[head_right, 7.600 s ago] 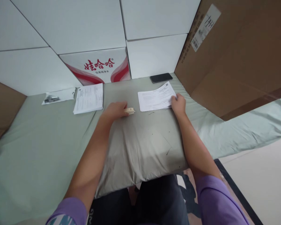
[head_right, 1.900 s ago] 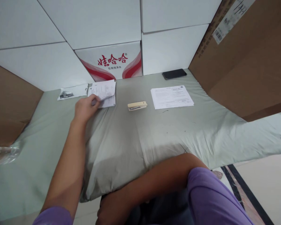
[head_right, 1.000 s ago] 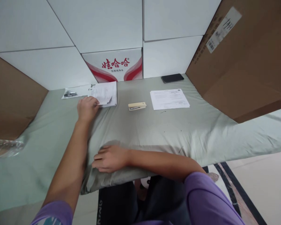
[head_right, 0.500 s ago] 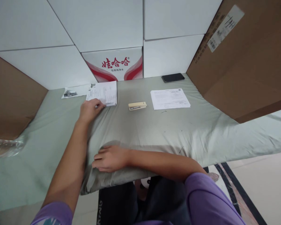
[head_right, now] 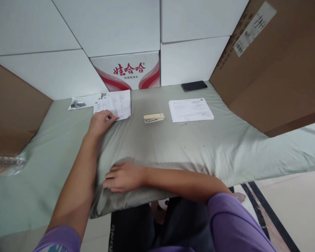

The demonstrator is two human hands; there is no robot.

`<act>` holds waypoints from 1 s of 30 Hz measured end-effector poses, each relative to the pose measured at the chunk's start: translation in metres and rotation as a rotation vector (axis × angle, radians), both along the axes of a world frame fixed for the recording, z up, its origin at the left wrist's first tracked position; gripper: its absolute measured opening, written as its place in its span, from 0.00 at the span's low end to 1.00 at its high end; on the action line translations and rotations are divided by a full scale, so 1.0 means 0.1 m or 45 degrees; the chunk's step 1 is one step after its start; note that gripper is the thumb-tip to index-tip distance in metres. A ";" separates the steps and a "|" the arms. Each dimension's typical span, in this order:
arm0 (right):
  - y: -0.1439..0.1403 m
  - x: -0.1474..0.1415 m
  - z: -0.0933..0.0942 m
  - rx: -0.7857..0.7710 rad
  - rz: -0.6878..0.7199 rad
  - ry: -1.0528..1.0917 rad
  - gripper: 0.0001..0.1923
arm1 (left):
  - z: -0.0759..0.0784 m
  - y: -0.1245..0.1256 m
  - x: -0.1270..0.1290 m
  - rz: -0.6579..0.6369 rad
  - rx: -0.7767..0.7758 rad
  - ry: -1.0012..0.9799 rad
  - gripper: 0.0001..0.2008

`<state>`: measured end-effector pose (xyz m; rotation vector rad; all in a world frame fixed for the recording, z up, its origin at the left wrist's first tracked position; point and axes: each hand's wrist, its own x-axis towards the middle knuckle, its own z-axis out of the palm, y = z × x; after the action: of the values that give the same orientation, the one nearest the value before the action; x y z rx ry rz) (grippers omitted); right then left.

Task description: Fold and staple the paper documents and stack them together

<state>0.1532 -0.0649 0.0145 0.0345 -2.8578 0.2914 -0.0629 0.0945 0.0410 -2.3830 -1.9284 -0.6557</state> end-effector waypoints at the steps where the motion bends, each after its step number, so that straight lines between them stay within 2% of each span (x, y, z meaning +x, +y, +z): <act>1: 0.00 0.00 0.00 0.003 0.000 -0.001 0.14 | 0.00 0.00 0.00 -0.005 0.001 0.002 0.11; 5: 0.00 0.00 0.00 0.005 0.001 0.006 0.15 | 0.02 -0.03 0.02 0.016 -0.004 -0.020 0.08; 9: 0.01 0.00 0.00 0.004 0.003 -0.006 0.13 | 0.00 -0.05 0.02 -0.001 0.002 -0.097 0.12; 17: 0.01 0.01 0.03 -0.005 0.002 -0.021 0.13 | -0.08 0.00 0.07 0.008 0.180 -0.168 0.13; 20: 0.01 0.01 0.03 -0.007 0.006 -0.021 0.14 | -0.08 0.00 0.08 -0.036 0.226 -0.210 0.13; 26: 0.01 0.00 0.01 -0.005 0.001 -0.026 0.13 | -0.07 -0.01 0.07 -0.203 0.077 -0.131 0.11; 30: 0.01 0.00 0.02 -0.001 0.001 -0.020 0.13 | -0.10 -0.02 0.06 -0.245 0.006 -0.108 0.11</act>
<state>0.1534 -0.0640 0.0165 0.0335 -2.8732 0.2942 -0.0568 0.0925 0.0309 -2.6014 -1.7367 -0.7808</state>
